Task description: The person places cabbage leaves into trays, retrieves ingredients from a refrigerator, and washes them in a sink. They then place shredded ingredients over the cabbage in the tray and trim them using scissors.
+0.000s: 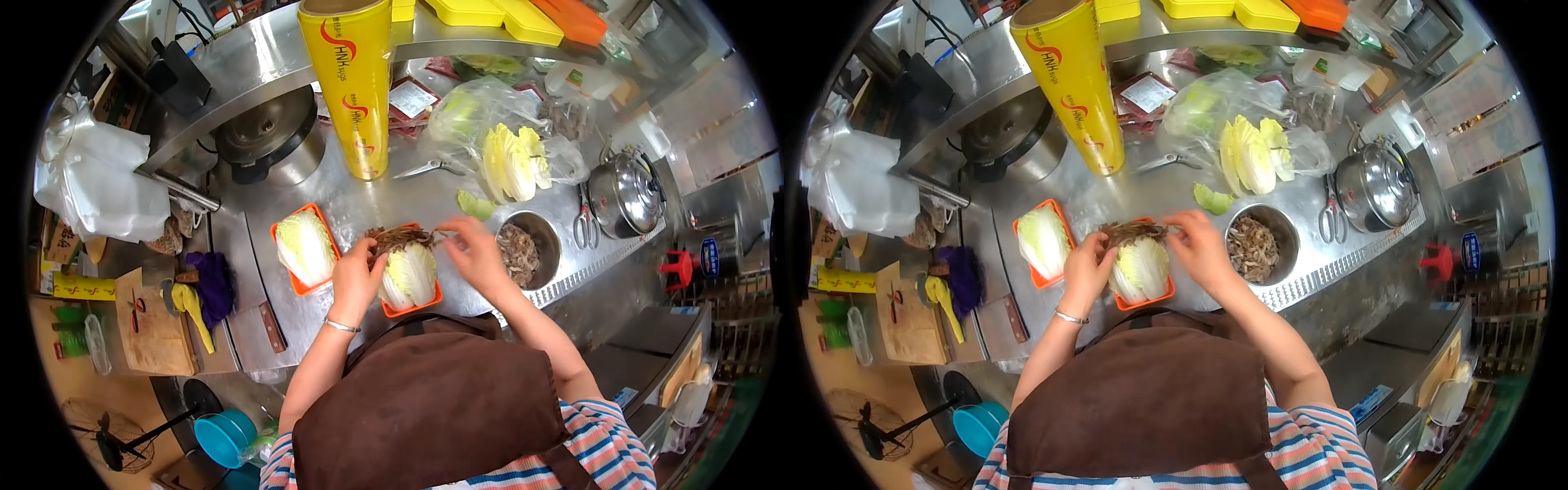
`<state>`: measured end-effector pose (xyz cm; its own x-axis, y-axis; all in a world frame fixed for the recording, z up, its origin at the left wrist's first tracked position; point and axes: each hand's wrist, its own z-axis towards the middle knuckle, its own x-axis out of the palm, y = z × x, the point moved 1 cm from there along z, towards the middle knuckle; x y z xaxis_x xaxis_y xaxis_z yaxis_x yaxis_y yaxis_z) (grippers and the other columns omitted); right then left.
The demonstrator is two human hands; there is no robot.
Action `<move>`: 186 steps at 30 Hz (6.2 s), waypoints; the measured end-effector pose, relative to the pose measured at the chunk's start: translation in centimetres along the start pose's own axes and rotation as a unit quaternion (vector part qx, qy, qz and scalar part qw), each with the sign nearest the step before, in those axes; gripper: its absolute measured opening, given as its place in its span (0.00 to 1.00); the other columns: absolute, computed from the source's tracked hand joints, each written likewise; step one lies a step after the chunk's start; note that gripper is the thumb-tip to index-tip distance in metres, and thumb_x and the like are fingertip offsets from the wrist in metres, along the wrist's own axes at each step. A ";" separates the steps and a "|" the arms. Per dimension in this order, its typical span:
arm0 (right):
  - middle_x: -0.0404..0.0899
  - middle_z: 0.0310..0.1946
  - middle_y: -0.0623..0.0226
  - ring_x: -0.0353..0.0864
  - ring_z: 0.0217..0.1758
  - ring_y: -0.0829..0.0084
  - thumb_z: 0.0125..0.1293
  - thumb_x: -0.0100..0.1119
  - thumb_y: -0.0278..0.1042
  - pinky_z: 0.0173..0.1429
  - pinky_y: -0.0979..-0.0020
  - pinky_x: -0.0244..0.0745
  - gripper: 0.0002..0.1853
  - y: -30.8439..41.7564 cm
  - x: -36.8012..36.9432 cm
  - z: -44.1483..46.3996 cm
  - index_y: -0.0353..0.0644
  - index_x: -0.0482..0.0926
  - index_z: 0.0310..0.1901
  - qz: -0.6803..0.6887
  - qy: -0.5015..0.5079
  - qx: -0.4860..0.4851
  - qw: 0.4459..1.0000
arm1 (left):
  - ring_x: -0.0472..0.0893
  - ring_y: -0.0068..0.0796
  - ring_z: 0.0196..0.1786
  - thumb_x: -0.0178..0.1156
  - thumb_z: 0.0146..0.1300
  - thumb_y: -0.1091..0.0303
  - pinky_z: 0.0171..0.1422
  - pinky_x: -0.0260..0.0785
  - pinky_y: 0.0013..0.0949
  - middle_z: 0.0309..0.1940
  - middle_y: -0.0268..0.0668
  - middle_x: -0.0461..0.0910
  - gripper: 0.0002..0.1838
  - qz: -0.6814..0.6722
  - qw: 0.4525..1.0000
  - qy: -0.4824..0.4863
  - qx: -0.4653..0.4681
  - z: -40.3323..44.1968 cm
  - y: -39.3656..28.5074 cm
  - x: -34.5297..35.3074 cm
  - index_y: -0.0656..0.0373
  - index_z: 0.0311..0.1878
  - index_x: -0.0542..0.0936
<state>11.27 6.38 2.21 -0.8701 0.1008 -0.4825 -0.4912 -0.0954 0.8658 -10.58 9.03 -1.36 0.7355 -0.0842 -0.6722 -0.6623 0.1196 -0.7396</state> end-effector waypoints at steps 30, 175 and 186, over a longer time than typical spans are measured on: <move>0.79 0.26 0.73 0.77 0.28 0.83 0.62 0.59 0.25 0.33 0.80 0.73 0.04 -4.1 -15.4 -4.2 0.38 0.78 0.38 0.124 -0.014 0.296 0.947 | 0.78 0.24 0.32 0.60 0.57 0.77 0.32 0.72 0.25 0.41 0.37 0.76 0.10 -0.126 0.990 0.043 0.040 -3.2 -0.3 -2.3 0.63 0.43 0.77; 0.75 0.35 0.57 0.78 0.38 0.53 0.50 0.65 0.27 0.42 0.59 0.74 0.10 -14.3 -12.1 -0.4 0.40 0.77 0.35 -0.173 0.287 -0.070 0.940 | 0.76 0.29 0.27 0.66 0.52 0.74 0.34 0.71 0.30 0.37 0.35 0.75 0.10 -0.036 0.992 -0.088 -0.078 -5.6 -9.5 13.0 0.57 0.39 0.80; 0.81 0.27 0.60 0.81 0.25 0.70 0.55 0.63 0.25 0.31 0.71 0.75 0.07 -9.2 -15.8 -0.4 0.38 0.80 0.37 -0.017 0.260 -0.009 0.965 | 0.76 0.24 0.24 0.62 0.56 0.79 0.28 0.70 0.25 0.28 0.36 0.77 0.07 -0.162 0.982 -0.087 -0.049 -6.8 -10.8 9.1 0.63 0.38 0.78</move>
<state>29.52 5.24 1.81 -0.7539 -0.4058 -0.5167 -0.5170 -0.1189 0.8477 2.29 0.27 0.25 0.9176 0.0696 -0.3915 -0.3936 0.0190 -0.9191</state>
